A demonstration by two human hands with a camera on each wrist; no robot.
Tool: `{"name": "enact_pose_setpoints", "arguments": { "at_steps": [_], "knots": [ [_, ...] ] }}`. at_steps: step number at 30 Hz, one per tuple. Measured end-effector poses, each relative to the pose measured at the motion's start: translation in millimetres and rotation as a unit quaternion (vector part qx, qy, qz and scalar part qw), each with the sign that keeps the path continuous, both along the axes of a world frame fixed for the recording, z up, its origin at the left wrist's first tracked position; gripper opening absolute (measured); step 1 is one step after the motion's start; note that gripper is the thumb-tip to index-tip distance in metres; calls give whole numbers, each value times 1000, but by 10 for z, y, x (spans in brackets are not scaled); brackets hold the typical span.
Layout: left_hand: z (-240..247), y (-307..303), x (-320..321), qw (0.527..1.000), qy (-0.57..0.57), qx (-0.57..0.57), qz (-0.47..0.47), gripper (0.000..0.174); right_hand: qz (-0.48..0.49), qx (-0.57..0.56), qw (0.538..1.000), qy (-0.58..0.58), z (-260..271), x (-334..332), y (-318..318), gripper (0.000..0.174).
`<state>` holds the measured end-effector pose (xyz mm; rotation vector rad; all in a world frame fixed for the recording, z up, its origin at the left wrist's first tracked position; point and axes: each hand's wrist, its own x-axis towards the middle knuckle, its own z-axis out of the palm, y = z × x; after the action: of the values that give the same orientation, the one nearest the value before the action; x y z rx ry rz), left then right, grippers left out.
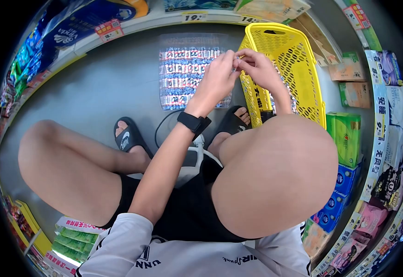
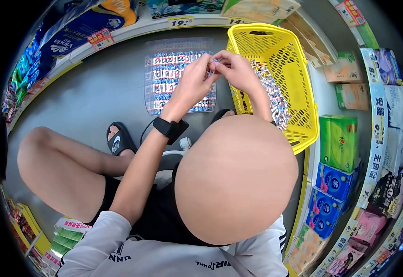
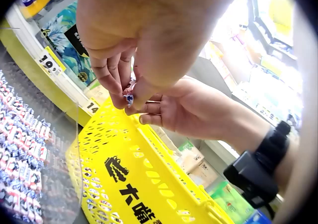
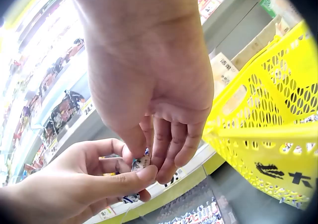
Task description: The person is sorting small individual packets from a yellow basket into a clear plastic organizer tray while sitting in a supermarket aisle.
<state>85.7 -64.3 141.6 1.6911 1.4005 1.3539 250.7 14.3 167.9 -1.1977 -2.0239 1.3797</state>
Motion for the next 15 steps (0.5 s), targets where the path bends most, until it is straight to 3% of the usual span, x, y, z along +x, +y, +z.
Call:
{"name": "enact_pose_setpoints", "arguments": {
  "at_steps": [3,5,9,15],
  "knots": [
    [-181,-100,-207,1000,-10,-13,26,28,52,-19,998,4,-140,-241,10,27],
    [-308,-166,-325,998,18,-38,44,29,95,-15,992,-80,-204,-400,-1,29],
    [-542,-280,-475,994,21,-89,62,26,142,-8,983,-116,-493,-621,1,31],
    [-769,-366,-617,990,1,-123,67,28,105,-10,987,-118,-825,-782,-45,29]
  ]
}}
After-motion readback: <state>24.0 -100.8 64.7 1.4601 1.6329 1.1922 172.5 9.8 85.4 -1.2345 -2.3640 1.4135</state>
